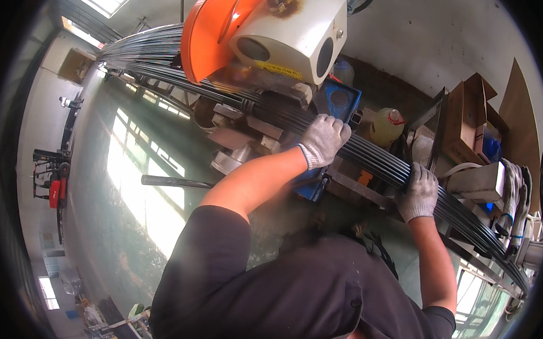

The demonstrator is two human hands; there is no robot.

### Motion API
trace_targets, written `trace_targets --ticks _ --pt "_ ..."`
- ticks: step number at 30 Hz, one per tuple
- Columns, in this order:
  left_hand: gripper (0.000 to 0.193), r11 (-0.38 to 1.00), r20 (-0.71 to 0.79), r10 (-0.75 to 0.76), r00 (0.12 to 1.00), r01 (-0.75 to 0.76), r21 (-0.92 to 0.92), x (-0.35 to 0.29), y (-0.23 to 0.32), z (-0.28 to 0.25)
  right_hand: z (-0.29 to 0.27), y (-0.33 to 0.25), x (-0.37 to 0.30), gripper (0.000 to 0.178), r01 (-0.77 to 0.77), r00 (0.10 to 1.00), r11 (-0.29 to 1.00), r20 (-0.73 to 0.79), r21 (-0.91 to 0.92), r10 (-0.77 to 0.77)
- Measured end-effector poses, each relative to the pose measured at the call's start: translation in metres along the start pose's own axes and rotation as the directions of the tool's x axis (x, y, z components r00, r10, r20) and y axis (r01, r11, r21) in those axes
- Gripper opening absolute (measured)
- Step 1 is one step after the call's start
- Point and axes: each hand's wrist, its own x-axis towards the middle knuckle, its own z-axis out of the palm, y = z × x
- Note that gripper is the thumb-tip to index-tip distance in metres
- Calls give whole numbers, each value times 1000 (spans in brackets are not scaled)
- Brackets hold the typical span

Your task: The person measures and cuts a bundle of metal rods, then uses a manual bending machine to bend them into curved shapes. The bent rods are placed on a nearby rack.

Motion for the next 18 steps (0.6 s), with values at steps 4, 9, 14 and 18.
trace_targets --ticks 4,9,14,18 --pt "48 1000 220 25 975 -24 -8 13 -3 -34 -56 6 52 90 -106 846 991 531 77 49" --pt "48 982 311 140 940 -91 -167 26 -20 -42 -53 -2 63 75 -222 740 974 657 36 144" --pt "45 998 -64 56 996 -58 -34 -6 1 -5 -23 -4 31 73 -144 912 988 397 64 107" --pt "42 997 -105 37 994 -44 -66 -6 2 -8 -17 0 18 75 -140 911 990 397 30 117"
